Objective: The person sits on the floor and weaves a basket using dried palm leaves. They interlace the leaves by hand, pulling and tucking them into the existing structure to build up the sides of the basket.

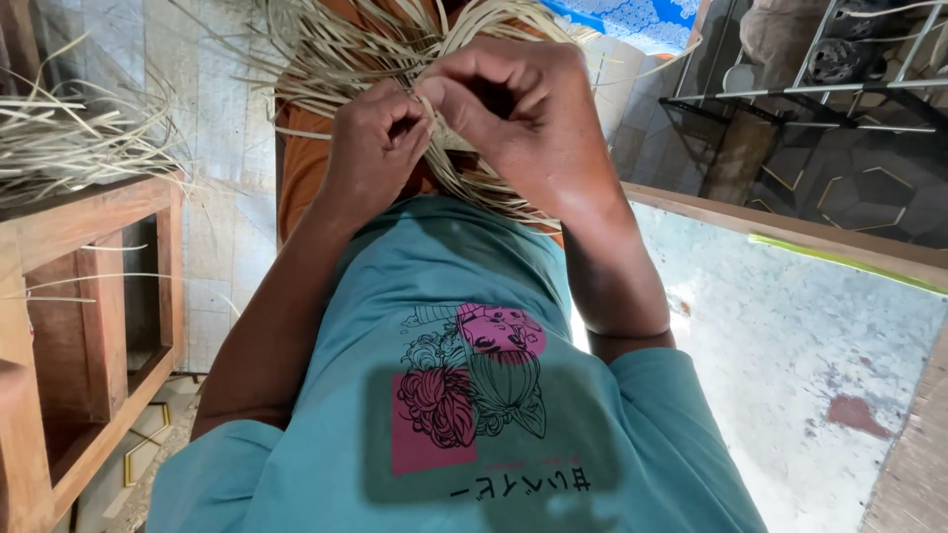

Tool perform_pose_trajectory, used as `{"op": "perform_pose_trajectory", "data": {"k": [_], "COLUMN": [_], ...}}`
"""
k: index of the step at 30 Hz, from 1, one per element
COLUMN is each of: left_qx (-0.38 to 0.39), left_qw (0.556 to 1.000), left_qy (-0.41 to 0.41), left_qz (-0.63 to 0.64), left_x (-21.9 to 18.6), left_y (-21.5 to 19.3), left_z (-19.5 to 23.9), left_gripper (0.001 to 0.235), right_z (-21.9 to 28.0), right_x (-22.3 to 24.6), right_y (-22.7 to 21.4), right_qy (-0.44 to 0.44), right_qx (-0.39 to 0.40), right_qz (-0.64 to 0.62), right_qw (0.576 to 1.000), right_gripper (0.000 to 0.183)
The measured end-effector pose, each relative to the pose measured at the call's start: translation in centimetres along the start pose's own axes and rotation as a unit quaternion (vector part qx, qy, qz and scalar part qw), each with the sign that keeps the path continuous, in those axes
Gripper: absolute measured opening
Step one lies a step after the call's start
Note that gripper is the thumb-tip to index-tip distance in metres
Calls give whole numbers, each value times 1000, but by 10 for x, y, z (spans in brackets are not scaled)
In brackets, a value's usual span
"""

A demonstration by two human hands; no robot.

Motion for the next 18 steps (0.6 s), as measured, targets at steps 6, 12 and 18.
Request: {"op": "perform_pose_trajectory", "data": {"k": [6,12,18], "left_qx": [-13,-15,-56], "left_qw": [1000,998,992], "left_qy": [-23,-38,-52], "left_qz": [-1,44,98], "left_x": [10,13,19], "left_y": [4,5,11], "left_z": [1,1,1], "left_gripper": [12,13,14], "right_z": [13,29,30], "right_x": [-61,-87,-88], "right_y": [10,31,33], "right_qy": [213,294,288], "right_qx": [-6,37,34], "right_qz": [268,267,271], "right_qw": [939,917,918], "right_gripper": [23,26,26]}}
Point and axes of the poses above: each hand's wrist, its own z-axis away from the middle knuckle, its own y-axis out of the palm, x = y × z, the point moved 2 cm from there along -z, towards the middle knuckle, and after that the axes turned 15 degrees about x, right-handed, at the moved point
